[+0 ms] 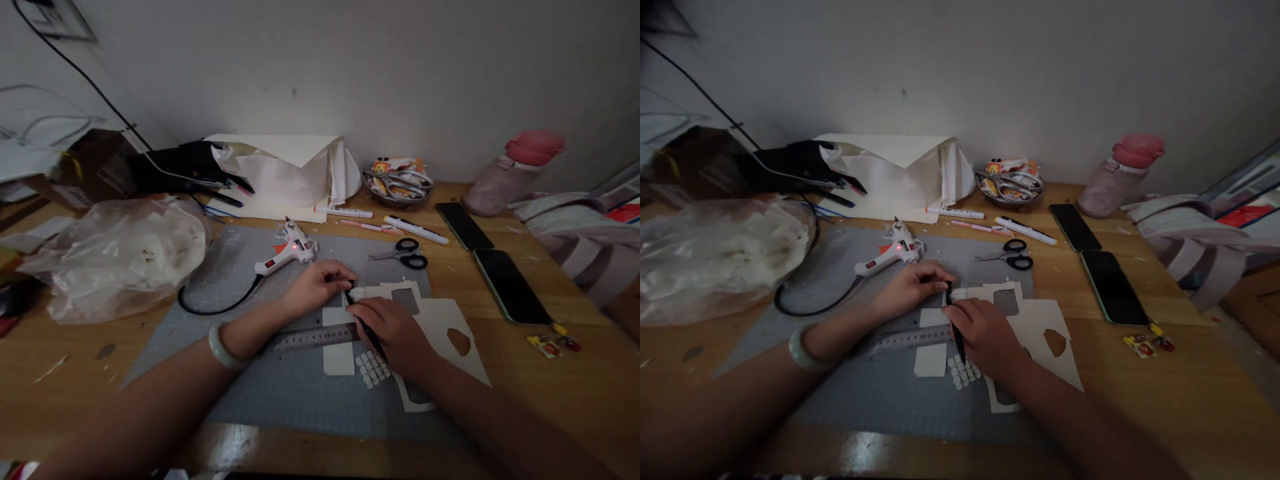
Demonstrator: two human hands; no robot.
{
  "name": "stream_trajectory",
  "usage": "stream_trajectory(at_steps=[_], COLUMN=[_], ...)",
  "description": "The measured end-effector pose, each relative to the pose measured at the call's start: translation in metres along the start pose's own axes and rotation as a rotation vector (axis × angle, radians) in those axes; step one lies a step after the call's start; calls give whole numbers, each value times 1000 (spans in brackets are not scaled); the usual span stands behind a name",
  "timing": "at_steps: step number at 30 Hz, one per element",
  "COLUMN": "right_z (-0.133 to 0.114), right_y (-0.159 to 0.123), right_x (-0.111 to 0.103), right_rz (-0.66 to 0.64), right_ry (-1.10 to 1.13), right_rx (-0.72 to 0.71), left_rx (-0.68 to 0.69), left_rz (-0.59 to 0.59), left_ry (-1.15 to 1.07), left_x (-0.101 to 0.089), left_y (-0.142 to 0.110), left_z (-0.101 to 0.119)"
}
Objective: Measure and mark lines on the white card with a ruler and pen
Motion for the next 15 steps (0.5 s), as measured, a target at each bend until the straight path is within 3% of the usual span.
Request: stream_trajectory(at_steps=[15], right_z=[-2], right_y=[3], right_x=[3], right_rz=[-60], right_ry=[-26], right_rx=[15], left_rx=[13], left_rz=[-8], left_ry=[-74], left_x=[0], left_y=[0], left_z=[-1])
Point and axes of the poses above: each hand's wrist, its own y-axis towards the middle knuckle, its own x-axis out of the palm, z = x × y, the point moved 5 cm from there along y, towards the middle knuckle, and after that the axes turned 9 degrees about -x, right-handed, at the moved point
